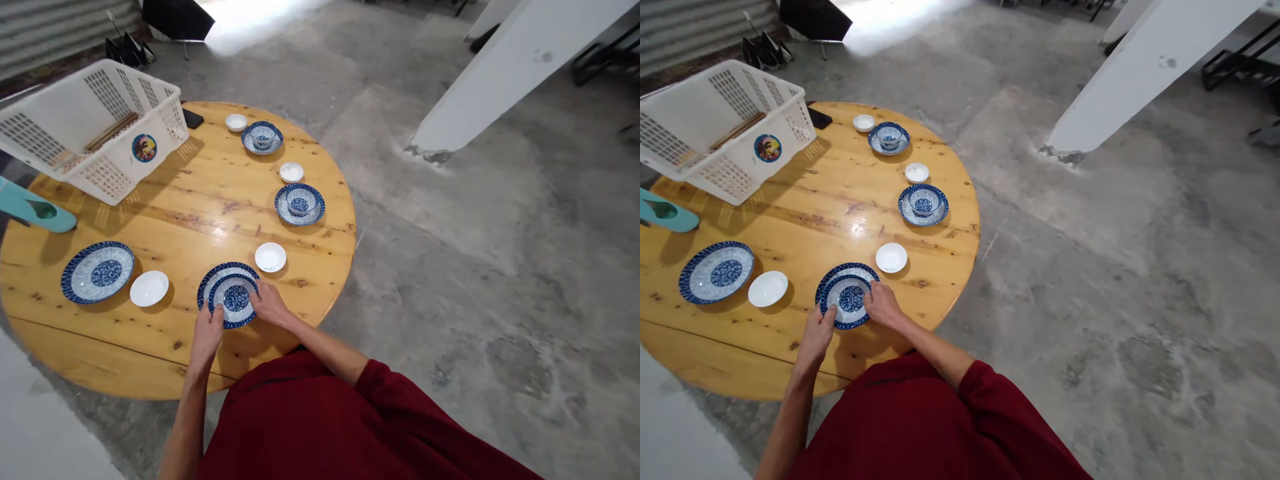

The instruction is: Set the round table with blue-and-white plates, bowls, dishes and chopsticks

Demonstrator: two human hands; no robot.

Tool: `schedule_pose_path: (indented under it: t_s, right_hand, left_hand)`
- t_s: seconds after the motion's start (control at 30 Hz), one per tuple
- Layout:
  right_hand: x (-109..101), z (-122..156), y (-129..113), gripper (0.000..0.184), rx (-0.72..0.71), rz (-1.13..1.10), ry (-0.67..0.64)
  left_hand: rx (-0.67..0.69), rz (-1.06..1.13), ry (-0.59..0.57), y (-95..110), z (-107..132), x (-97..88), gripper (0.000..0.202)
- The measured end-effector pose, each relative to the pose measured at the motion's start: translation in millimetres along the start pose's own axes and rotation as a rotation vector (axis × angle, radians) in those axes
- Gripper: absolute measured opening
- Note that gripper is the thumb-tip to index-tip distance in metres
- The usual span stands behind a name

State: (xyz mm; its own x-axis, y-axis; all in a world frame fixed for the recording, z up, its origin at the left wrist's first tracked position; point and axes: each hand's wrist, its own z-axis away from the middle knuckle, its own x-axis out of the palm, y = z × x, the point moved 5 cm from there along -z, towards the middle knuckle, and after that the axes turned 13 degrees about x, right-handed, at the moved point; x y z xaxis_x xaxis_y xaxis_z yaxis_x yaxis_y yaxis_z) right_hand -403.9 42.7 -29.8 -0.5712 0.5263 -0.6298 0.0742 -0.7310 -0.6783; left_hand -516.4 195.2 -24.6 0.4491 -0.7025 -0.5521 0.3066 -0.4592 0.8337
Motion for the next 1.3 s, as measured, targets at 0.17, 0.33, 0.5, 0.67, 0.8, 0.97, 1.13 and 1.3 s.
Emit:
schedule_pose_path:
  t_s: [0.17,0.33,0.5,0.67,0.8,0.97,1.13,1.3]
  right_hand:
    - [-26,12,35,0.013,-0.055,-0.117,0.030]
    - [-57,32,90,0.016,0.002,-0.174,0.111]
    - [-79,77,132,0.022,0.163,-0.251,0.271]
    - [-74,133,156,0.033,0.321,-0.320,0.470]
    - [-66,166,171,0.035,0.408,-0.386,0.519]
    - [-72,182,182,0.033,0.441,-0.432,0.529]
    - [-100,177,210,0.034,0.477,-0.439,0.571]
    - [-153,165,266,0.034,0.520,-0.481,0.597]
  left_hand:
    - [0.023,-0.065,-0.077,28,18,30.9,0.042]
    - [0.064,-0.043,-0.271,62,31,81.3,0.041]
    - [0.124,-0.046,-0.507,88,44,118.6,0.034]
    - [0.175,-0.021,-0.688,102,66,139.9,0.036]
    - [0.208,-0.037,-0.803,104,87,150.6,0.037]
    - [0.243,-0.045,-0.880,115,97,165.4,0.036]
    - [0.302,-0.082,-0.889,143,90,200.4,0.035]
    - [0.333,-0.129,-0.938,185,83,268.7,0.040]
